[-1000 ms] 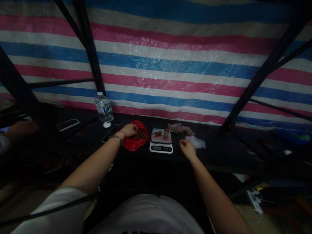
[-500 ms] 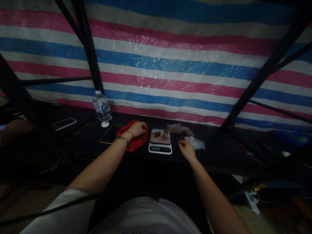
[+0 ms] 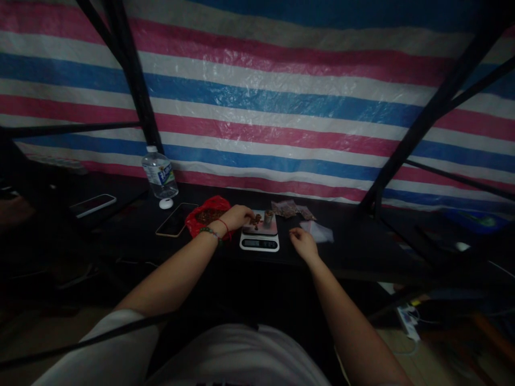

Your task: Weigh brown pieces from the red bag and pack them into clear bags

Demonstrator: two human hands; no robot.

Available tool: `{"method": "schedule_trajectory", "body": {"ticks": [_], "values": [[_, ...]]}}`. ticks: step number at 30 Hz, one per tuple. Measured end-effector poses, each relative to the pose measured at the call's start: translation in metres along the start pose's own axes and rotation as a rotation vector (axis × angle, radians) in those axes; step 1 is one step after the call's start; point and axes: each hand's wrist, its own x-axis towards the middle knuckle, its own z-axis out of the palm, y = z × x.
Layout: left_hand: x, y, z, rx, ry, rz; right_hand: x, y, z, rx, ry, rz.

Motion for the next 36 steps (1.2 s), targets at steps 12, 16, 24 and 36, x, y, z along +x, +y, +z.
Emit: {"method": "schedule_trajectory", "body": {"ticks": [12,16,24,36], "values": [[-0.04,-0.06,-0.015,0.193,-0.16,-0.283,-0.003,-0.006,-0.004,-0.016,0.006,0.011],[-0.039,-0.063,-0.007,0.185,-0.126,-0.282,-0.003,-0.005,-0.004,-0.031,0.003,0.008],[-0.033,-0.069,-0.004,0.199,-0.086,-0.347,-0.002,-0.004,-0.003,-0.009,-0.003,0.011],[-0.033,-0.068,-0.008,0.184,-0.124,-0.374,-0.002,-0.004,-0.003,-0.004,-0.01,0.013]]}}
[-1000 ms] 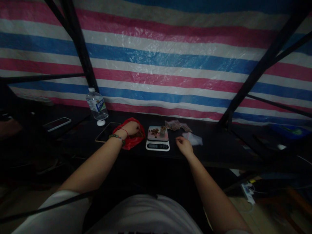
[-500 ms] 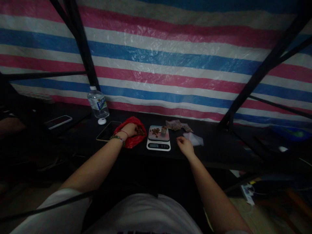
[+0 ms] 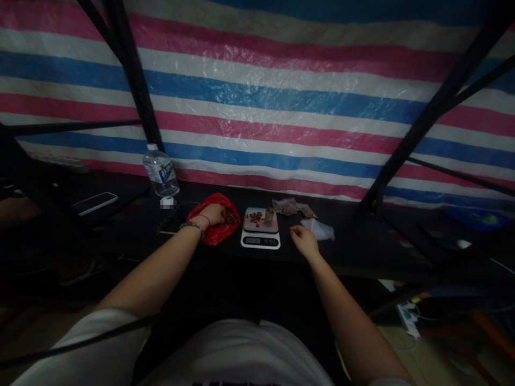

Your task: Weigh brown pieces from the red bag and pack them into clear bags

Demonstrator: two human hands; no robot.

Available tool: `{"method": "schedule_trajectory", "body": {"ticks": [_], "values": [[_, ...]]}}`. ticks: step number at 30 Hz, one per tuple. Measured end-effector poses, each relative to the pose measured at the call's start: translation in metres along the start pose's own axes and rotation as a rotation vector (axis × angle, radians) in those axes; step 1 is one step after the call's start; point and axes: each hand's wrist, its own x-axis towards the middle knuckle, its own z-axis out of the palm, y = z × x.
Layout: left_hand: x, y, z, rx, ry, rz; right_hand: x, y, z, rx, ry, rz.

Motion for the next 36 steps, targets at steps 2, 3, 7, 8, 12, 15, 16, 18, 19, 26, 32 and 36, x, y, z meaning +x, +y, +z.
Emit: {"method": "schedule_trajectory", "body": {"ticks": [2,3,7,8,12,15,16,18,19,26,32,36], "values": [[0.0,-0.002,0.0,-0.011,0.002,-0.003,0.001,0.001,0.001,-0.001,0.002,-0.002],[0.0,-0.003,0.0,-0.018,0.004,-0.007,0.001,0.001,0.001,-0.001,0.004,-0.002],[-0.001,-0.006,0.0,-0.051,0.006,-0.017,0.001,-0.001,0.0,0.003,0.008,0.008],[-0.002,-0.007,-0.001,-0.059,0.002,-0.013,0.001,-0.001,-0.001,0.002,0.007,0.008],[-0.005,-0.008,-0.003,-0.078,-0.038,0.032,0.0,-0.001,-0.001,-0.004,-0.001,0.003],[-0.005,-0.007,-0.003,-0.078,-0.071,0.052,0.001,0.0,0.0,0.004,-0.003,0.006],[-0.004,-0.006,-0.003,-0.076,-0.079,0.054,0.001,0.0,0.0,0.004,-0.003,0.005],[-0.003,-0.005,-0.002,-0.074,-0.09,0.057,0.001,0.0,0.0,-0.001,-0.002,0.002],[-0.002,-0.004,-0.002,-0.072,-0.093,0.059,0.001,-0.001,0.0,-0.004,-0.002,0.002],[-0.003,-0.002,-0.003,-0.048,-0.071,0.063,0.0,-0.003,-0.002,-0.017,0.002,0.005],[-0.006,-0.001,-0.009,-0.045,-0.032,0.038,0.001,-0.002,-0.001,-0.01,-0.004,0.02],[-0.006,-0.004,-0.014,-0.015,-0.002,0.037,0.0,-0.003,-0.002,-0.011,-0.002,0.012]]}}
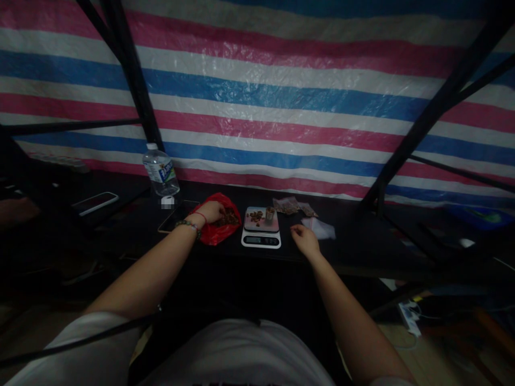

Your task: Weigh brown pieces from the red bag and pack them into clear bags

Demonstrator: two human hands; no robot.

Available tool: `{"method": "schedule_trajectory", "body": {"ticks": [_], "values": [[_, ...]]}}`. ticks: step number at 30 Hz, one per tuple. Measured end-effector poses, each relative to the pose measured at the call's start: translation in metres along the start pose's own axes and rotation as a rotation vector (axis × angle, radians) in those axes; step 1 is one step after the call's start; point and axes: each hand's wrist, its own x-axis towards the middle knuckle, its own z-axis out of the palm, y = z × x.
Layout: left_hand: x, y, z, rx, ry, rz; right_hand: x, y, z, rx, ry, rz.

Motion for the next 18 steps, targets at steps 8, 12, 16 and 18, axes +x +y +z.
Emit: {"method": "schedule_trajectory", "body": {"ticks": [8,12,16,18], "values": [[0.001,0.025,-0.019,0.053,0.123,0.14,0.0,0.001,0.001,-0.002,-0.001,-0.026],[0.006,0.065,-0.021,0.048,0.153,0.372,0.002,0.003,0.003,-0.009,0.006,-0.038],[0.016,0.094,-0.01,0.049,0.105,0.437,0.002,0.003,0.003,0.0,0.001,-0.03],[0.021,0.099,-0.002,0.024,0.086,0.433,0.001,0.002,0.003,0.009,0.002,-0.026]]}}
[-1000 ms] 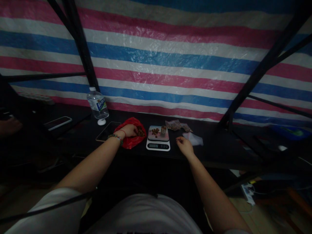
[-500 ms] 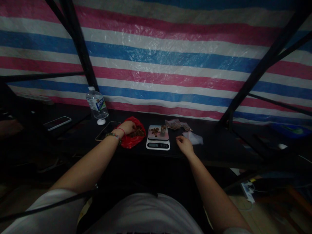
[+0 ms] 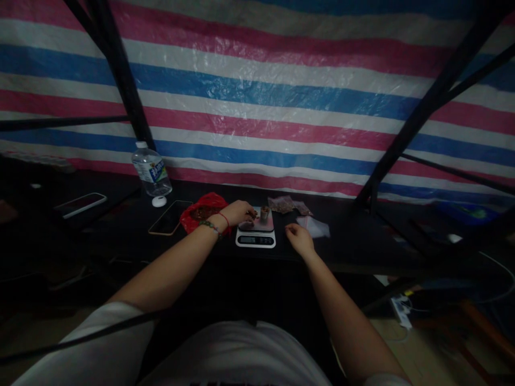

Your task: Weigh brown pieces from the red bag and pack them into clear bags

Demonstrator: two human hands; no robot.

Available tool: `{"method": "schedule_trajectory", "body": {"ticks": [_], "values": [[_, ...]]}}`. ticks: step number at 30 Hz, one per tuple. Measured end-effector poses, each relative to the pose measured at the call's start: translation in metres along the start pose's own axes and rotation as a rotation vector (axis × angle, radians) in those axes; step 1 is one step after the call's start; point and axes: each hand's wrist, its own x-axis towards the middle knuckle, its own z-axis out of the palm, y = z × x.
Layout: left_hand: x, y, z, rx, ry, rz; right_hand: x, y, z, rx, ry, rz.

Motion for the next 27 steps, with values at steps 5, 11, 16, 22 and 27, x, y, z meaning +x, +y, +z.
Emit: {"method": "schedule_trajectory", "body": {"ticks": [5,11,16,22,27], "values": [[0.007,-0.005,0.012,-0.048,-0.003,0.012,-0.002,-0.003,-0.002,0.004,-0.012,0.018],[0.009,-0.007,0.014,-0.062,0.03,-0.013,-0.004,-0.008,-0.007,0.01,-0.021,0.03],[0.007,-0.007,0.011,-0.071,0.085,-0.057,-0.004,-0.008,-0.006,0.016,-0.025,0.033],[-0.031,-0.025,0.002,-0.061,0.278,-0.17,-0.003,-0.004,-0.007,0.024,0.065,-0.029],[-0.081,-0.039,0.011,-0.091,0.513,-0.303,0.0,0.011,-0.038,-0.3,0.337,0.074]]}}
